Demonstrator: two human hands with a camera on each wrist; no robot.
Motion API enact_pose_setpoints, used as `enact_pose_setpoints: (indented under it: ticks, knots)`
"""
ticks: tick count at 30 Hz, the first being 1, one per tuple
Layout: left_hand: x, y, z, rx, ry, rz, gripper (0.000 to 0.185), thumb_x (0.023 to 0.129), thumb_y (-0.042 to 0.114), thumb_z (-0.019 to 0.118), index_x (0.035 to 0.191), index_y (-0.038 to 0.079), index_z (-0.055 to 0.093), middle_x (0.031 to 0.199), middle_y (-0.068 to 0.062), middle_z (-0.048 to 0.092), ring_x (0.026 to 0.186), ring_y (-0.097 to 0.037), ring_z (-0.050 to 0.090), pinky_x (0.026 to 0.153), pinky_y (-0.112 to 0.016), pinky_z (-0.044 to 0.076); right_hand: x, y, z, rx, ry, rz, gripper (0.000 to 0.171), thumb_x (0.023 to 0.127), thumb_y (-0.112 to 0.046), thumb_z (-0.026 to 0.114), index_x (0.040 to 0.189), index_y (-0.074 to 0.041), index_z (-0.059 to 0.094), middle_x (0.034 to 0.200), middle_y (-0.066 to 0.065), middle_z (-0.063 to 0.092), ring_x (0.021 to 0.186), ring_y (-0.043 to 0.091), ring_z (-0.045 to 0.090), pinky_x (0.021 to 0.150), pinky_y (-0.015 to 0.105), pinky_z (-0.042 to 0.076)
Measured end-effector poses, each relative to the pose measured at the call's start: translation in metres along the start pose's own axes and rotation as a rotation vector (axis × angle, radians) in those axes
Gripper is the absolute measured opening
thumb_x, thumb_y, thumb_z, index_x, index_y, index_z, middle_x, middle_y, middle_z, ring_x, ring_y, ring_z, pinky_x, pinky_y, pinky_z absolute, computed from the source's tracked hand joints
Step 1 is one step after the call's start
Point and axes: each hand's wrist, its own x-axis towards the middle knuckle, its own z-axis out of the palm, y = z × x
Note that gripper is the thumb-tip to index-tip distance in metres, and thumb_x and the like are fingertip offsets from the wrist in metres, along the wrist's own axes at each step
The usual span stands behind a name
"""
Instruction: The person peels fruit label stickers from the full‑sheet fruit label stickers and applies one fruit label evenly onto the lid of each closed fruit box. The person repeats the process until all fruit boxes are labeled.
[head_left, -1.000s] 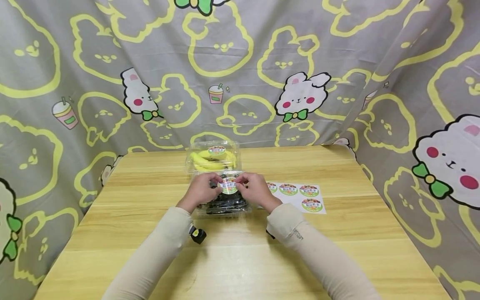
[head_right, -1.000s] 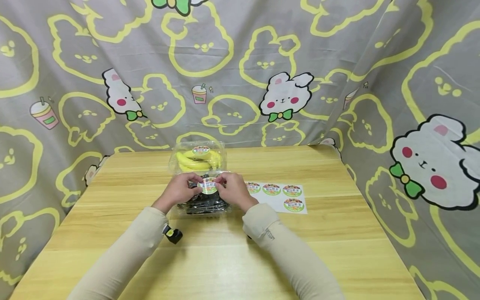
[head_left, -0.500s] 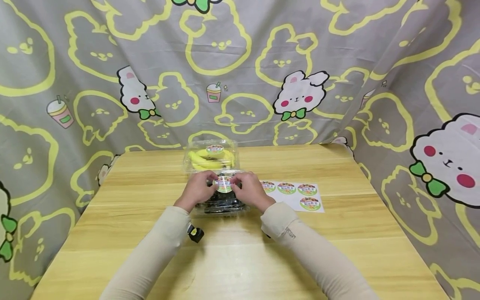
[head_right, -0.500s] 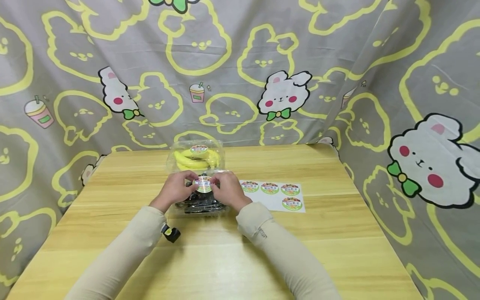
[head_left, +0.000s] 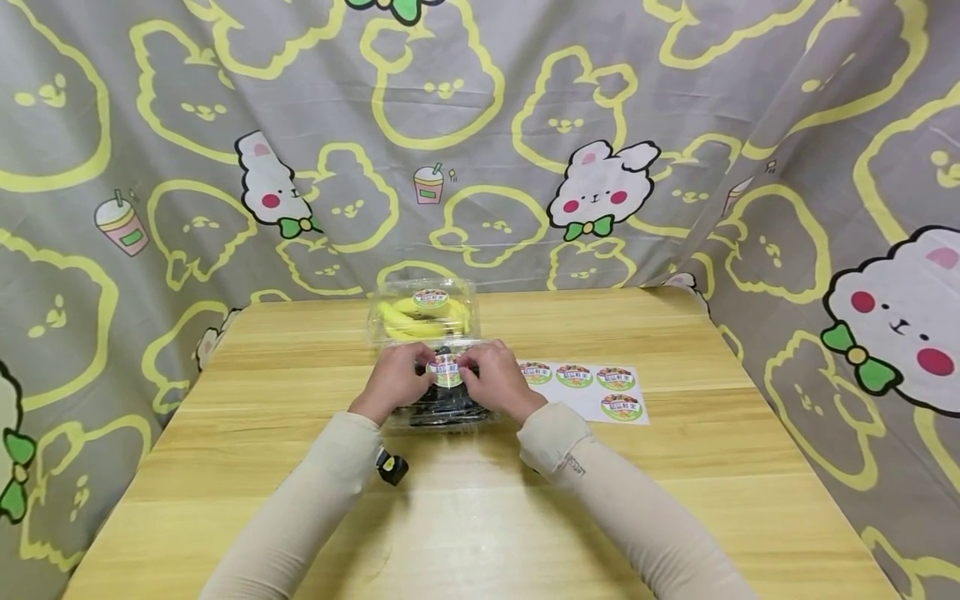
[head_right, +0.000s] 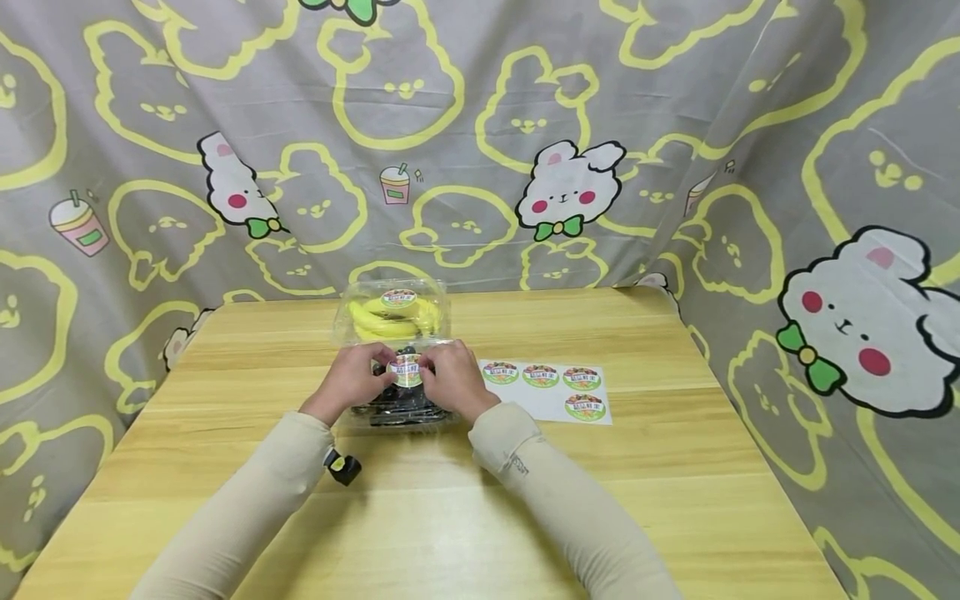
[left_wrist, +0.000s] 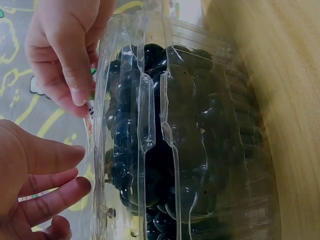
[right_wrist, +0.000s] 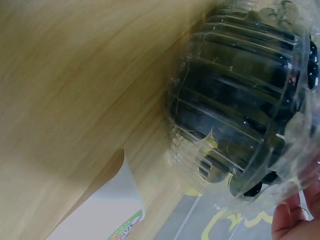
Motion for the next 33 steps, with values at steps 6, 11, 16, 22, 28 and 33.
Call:
enact_pose_setpoints:
  ticks: [6, 11, 16, 22, 28, 33]
  knots:
    - [0.0006, -0.0005, -0.0013, 0.01, 0.005, 0.003, 0.02, 0.086, 0.013, 0.071, 0.104, 0.008, 0.07, 0.1, -0.009, 0.069, 0.1, -0.032, 0.061, 0.085, -0.046, 0.05, 0.001, -0.0012, 0.0015, -0.023, -0.017, 0.006, 0.011, 0.092, -0.015, 0.064, 0.097, -0.013, 0.075, 0.095, 0.0, 0.071, 0.095, 0.022, 0.056, 0.089, 0.041, 0.043]
    - [0.001, -0.0016, -0.0021, 0.03, 0.009, 0.02, 0.02, 0.084, 0.011, 0.07, 0.103, 0.006, 0.07, 0.101, -0.011, 0.069, 0.101, -0.034, 0.061, 0.087, -0.047, 0.049, 0.0008, -0.0026, 0.003, -0.042, -0.028, 0.023, 0.012, 0.092, -0.017, 0.064, 0.098, -0.015, 0.075, 0.099, -0.001, 0.071, 0.1, 0.024, 0.055, 0.088, 0.044, 0.041]
    - [0.0012, -0.0018, -0.002, 0.034, 0.003, 0.016, 0.02, 0.085, 0.011, 0.07, 0.104, 0.005, 0.07, 0.103, -0.011, 0.07, 0.103, -0.034, 0.061, 0.088, -0.047, 0.049, 0.0009, -0.0032, 0.0042, -0.069, -0.032, 0.028, 0.013, 0.093, -0.018, 0.064, 0.098, -0.016, 0.075, 0.101, -0.001, 0.071, 0.102, 0.024, 0.054, 0.086, 0.043, 0.041]
    - [0.0014, -0.0028, -0.003, 0.025, 0.0, 0.003, 0.023, 0.085, 0.011, 0.07, 0.107, 0.003, 0.069, 0.104, -0.012, 0.07, 0.103, -0.033, 0.061, 0.089, -0.046, 0.049, 0.002, -0.0036, 0.0051, -0.087, -0.041, 0.034, 0.013, 0.093, -0.019, 0.063, 0.099, -0.016, 0.075, 0.104, 0.0, 0.07, 0.103, 0.024, 0.053, 0.085, 0.042, 0.041]
    - [0.0006, -0.0021, -0.0045, 0.028, 0.004, 0.014, 0.024, 0.085, 0.011, 0.07, 0.107, 0.001, 0.069, 0.103, -0.012, 0.07, 0.105, -0.034, 0.061, 0.09, -0.046, 0.049, 0.0021, -0.0036, 0.0068, -0.105, -0.041, 0.032, 0.012, 0.093, -0.02, 0.064, 0.098, -0.016, 0.075, 0.104, 0.0, 0.07, 0.104, 0.024, 0.052, 0.086, 0.042, 0.041]
    - [-0.0007, -0.001, -0.0047, 0.021, 0.002, 0.03, 0.025, 0.086, 0.012, 0.07, 0.109, 0.001, 0.069, 0.104, -0.011, 0.07, 0.106, -0.034, 0.061, 0.092, -0.046, 0.048, 0.002, -0.004, 0.0075, -0.12, -0.038, 0.028, 0.013, 0.093, -0.02, 0.063, 0.098, -0.017, 0.075, 0.104, -0.001, 0.069, 0.105, 0.024, 0.052, 0.087, 0.042, 0.041]
